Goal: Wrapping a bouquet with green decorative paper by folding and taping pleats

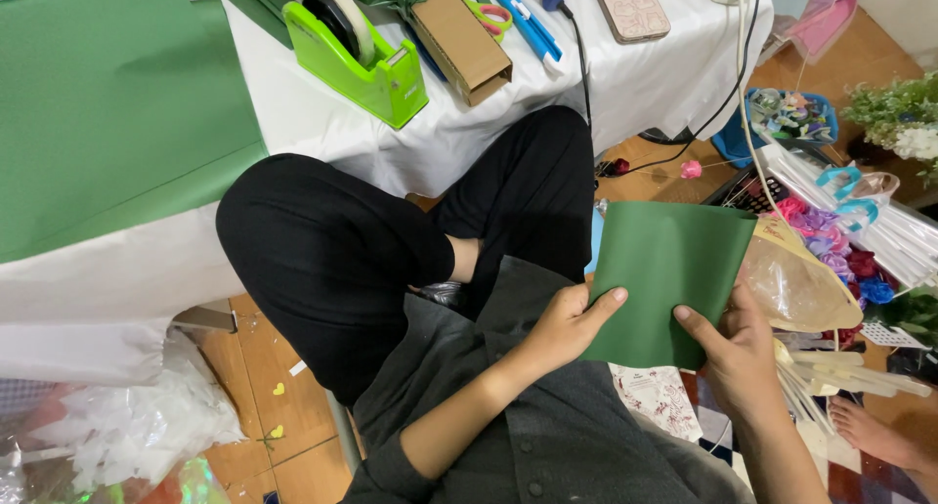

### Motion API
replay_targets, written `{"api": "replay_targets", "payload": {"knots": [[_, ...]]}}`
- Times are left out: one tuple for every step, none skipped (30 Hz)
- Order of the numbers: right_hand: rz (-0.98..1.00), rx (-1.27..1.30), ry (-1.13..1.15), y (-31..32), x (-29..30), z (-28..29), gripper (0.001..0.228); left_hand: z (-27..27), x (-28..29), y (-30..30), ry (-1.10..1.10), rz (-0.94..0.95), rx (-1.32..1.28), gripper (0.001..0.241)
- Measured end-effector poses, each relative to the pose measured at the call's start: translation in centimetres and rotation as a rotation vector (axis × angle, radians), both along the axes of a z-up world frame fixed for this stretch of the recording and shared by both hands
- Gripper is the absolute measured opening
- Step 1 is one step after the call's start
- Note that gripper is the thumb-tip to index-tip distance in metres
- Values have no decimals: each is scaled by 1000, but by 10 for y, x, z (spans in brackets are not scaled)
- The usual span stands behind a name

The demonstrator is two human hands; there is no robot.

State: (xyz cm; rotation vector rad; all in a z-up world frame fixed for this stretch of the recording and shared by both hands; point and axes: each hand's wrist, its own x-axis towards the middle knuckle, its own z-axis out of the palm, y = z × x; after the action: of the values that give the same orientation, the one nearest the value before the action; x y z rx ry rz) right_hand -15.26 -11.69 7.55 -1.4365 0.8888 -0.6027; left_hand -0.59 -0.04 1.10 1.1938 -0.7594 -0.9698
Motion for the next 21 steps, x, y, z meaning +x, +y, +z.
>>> {"api": "replay_targets", "payload": {"knots": [[4, -2, 14, 2, 1, 3, 67, -2, 0, 0, 11, -6, -17, 46], [8, -4, 28, 4, 3, 6, 69, -4, 0, -1, 22, -11, -34, 46], [21, 1, 23, 0, 0, 0, 69, -7, -1, -2, 17, 2, -29, 46], [28, -28, 16, -3, -3, -6, 68, -9, -2, -3, 47, -14, -26, 45], [42, -61, 4, -8, -3, -11, 68, -11, -1, -4, 73, -22, -28, 45], [64, -59, -4, -6, -1, -12, 68, -14, 1, -3, 65, -1, -26, 45], [27, -42, 19, -5, 0, -11, 69, -16, 1, -4, -45, 3, 20, 44], [-9, -24, 42, -4, 0, -11, 69, -18, 2, -5, -154, 6, 67, 42], [3, -27, 33, -2, 0, -11, 69, -12, 8, 2, -163, 18, 65, 42], [8, 21, 22, 0, -1, -11, 60, -5, 13, 10, -251, 40, 81, 44], [17, 67, 11, 1, 0, -10, 51, 2, 19, 17, -339, 65, 96, 46], [33, 62, 1, -3, -2, -17, 51, -5, 30, 23, -349, 82, 94, 46], [109, 16, 11, -7, -3, -23, 51, -11, 40, 29, -377, 213, 113, 45], [184, -31, 21, -11, -5, -30, 52, -17, 49, 36, -404, 345, 131, 45], [199, -37, 13, -14, 1, -32, 52, -23, 61, 50, -410, 361, 128, 45], [323, -101, 28, -17, 7, -34, 50, -29, 72, 64, -314, 530, 107, 45], [447, -171, 42, -21, 15, -35, 49, -34, 85, 77, -216, 698, 78, 46], [460, -182, 32, -22, 33, -26, 49, -35, 95, 96, -224, 714, 67, 46], [523, -256, 48, -22, 52, -17, 44, -37, 104, 117, -201, 862, 138, 41], [585, -331, 65, -22, 72, -7, 41, -39, 112, 137, -175, 1011, 209, 40], [599, -336, 58, -25, 99, 2, 41, -41, 119, 152, -177, 1027, 205, 40]]}}
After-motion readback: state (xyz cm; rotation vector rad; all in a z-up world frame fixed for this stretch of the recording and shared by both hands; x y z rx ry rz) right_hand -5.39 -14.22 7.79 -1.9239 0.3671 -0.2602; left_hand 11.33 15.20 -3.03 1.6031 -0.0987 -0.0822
